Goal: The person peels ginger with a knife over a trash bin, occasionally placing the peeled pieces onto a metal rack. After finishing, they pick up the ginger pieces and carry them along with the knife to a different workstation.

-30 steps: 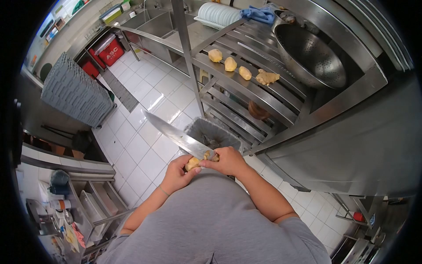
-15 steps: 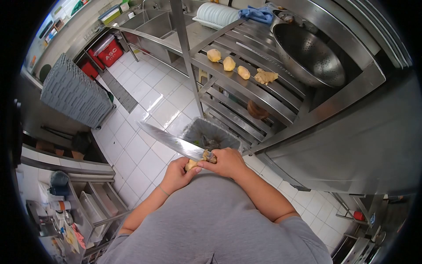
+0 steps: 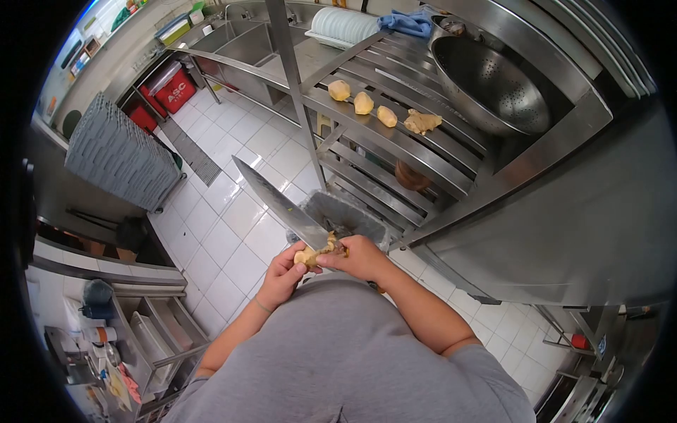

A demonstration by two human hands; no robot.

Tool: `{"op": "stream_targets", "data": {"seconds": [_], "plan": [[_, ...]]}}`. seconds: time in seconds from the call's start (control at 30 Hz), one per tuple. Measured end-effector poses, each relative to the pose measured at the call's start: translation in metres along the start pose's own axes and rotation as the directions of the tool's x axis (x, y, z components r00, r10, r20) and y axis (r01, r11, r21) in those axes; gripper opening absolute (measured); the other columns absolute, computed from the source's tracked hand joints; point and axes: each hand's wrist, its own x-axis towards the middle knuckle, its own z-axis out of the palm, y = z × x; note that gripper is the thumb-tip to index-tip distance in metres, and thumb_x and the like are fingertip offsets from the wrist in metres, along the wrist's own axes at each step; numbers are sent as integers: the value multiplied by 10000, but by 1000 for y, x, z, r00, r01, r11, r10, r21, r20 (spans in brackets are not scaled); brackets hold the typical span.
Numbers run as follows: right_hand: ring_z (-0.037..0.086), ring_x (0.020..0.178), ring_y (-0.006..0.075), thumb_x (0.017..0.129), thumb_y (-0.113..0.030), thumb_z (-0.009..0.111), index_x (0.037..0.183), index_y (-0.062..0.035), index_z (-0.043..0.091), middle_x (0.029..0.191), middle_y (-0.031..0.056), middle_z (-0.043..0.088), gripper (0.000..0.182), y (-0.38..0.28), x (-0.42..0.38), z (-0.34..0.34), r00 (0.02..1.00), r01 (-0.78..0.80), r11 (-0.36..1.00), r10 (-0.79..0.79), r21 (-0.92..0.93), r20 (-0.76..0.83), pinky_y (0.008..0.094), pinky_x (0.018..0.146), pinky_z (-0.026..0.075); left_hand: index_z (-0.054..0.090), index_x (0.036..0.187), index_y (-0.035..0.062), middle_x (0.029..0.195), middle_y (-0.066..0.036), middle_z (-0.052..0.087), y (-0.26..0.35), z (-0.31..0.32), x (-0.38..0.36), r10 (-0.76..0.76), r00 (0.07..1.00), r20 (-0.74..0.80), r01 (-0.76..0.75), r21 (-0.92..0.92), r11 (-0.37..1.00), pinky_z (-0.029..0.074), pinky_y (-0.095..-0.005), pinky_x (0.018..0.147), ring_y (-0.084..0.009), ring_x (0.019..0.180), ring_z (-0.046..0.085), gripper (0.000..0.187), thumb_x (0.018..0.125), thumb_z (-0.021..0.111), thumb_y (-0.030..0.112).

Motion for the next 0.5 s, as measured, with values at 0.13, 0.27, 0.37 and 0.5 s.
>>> {"op": "stream_targets", "data": {"seconds": [0.13,0.27,0.37,0.5], "plan": [[724,781,200,859,-558,826,981,-16,791,849,118,774,557,8,0,5,996,49,996,-55,-77,-69,352,747,556,473,1523,-49,1317,-114,683,0,4,-2,-10,998,-63,18,118,993,564,-370,1046,-190,1175,675,578,1062,659,247],[744,779,249,844,-590,824,976,-13,782,843,148,770,594,14,1,10,994,46,990,-58,-131,-94,369,740,563,518,1471,-65,1272,-109,698,-6,3,-5,-4,997,-83,18,167,986,569,-352,1039,-177,1138,687,539,1056,673,241],[755,787,296,840,-606,816,968,-19,777,844,166,768,602,12,-1,11,990,78,989,-92,-129,-108,386,734,570,557,1421,-61,1251,-98,699,-5,5,-4,0,995,-98,14,142,990,563,-346,1041,-173,1134,687,484,1052,679,227],[763,807,322,842,-580,825,983,-40,783,860,167,772,559,8,-5,12,977,141,973,-166,-182,-133,398,745,578,546,1432,-40,1253,-68,689,-7,1,-6,10,998,-62,-2,136,991,546,-301,1030,-136,1146,672,427,1054,665,120]]}}
